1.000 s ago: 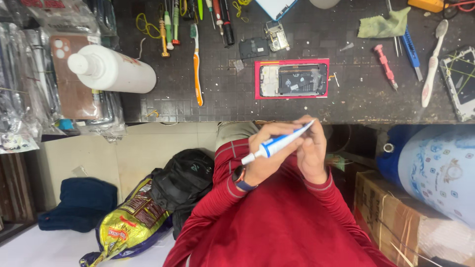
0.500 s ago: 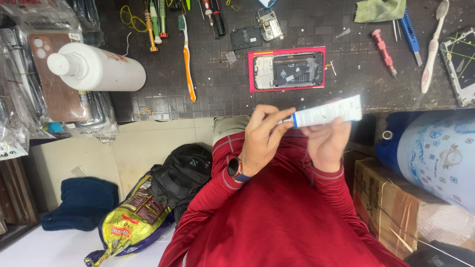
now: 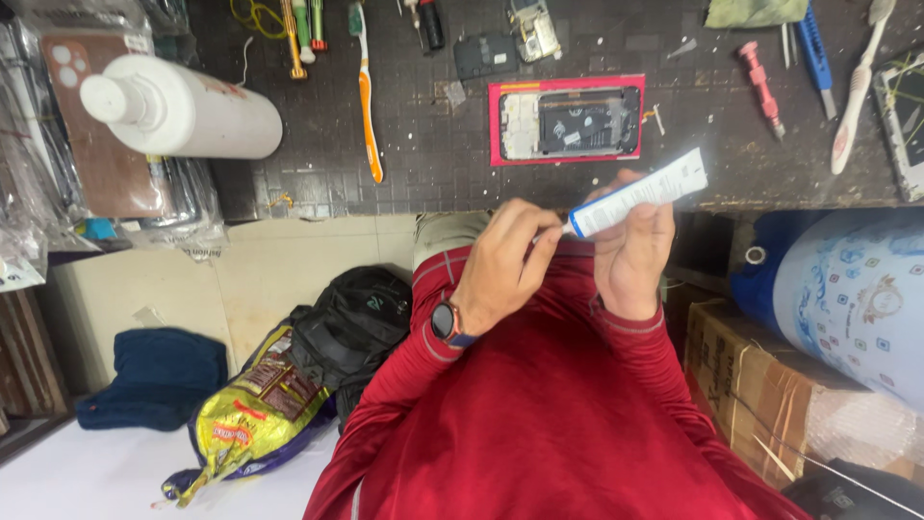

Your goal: The person works on a disassembled smartphone, applying adhesive from a tube to the internal frame and using a metal tool to adjust internal components. The person then picks up the phone and inspects the internal assembly.

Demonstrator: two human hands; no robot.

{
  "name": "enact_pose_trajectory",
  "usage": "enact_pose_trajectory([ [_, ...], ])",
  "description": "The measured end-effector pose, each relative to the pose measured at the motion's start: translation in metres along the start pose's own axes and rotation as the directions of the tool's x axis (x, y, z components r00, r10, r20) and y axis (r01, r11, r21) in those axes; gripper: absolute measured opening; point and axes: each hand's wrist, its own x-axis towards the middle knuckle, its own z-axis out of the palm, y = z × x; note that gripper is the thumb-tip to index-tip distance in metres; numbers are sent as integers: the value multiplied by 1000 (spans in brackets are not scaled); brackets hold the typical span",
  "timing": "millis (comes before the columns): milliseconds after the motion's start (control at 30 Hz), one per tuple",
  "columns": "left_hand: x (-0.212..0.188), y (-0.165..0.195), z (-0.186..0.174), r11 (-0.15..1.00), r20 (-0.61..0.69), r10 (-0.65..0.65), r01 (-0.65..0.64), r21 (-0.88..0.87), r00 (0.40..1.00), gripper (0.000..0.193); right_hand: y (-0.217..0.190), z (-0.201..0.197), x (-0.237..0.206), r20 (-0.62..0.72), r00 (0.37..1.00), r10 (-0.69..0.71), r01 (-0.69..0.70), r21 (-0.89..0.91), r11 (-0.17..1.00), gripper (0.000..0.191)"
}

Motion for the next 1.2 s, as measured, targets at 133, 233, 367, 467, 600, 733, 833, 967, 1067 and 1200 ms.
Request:
enact_pose_trajectory([
  [133,3,-7,-2,983,-15,50,-46,176,999,8,-1,7,7,17,1000,12,-12,-22,1000,45],
  [233,0,-12,0,983,-29,16,-10,186,999,7,1,13,12,60,998,-34,37,-52,998,42],
  [367,0,-22,-9,820,95,-415,417,-393,905,18,-16,7,32,-75,978,-192,195,25,981,38],
  [467,2,-29,-28,942,-271,-294,230,-243,917,21,-46,-16,58,-246,935,-255,290,118,950,49],
  [600,17,-40,-53,894,-451,-2,204,399,892,8,-48,-28,73,-157,956,-249,258,41,965,48],
  [733,40,-57,-64,766,-493,48,285,576,869,11,-35,-20,80,-25,985,-168,168,-18,986,43],
  [833,50,-66,-66,693,-500,88,308,652,862,14,-22,-10,89,61,986,-155,159,-69,985,44],
  [967,50,-62,-53,699,-504,185,248,671,844,23,-3,-7,100,108,983,-147,163,-164,973,45],
  [1067,43,-45,-28,853,-392,132,97,513,910,26,7,-11,100,144,980,-139,165,-193,967,43],
  [1200,42,-23,1,960,-339,80,20,281,937,22,11,-12,92,122,977,-172,189,-138,972,44],
])
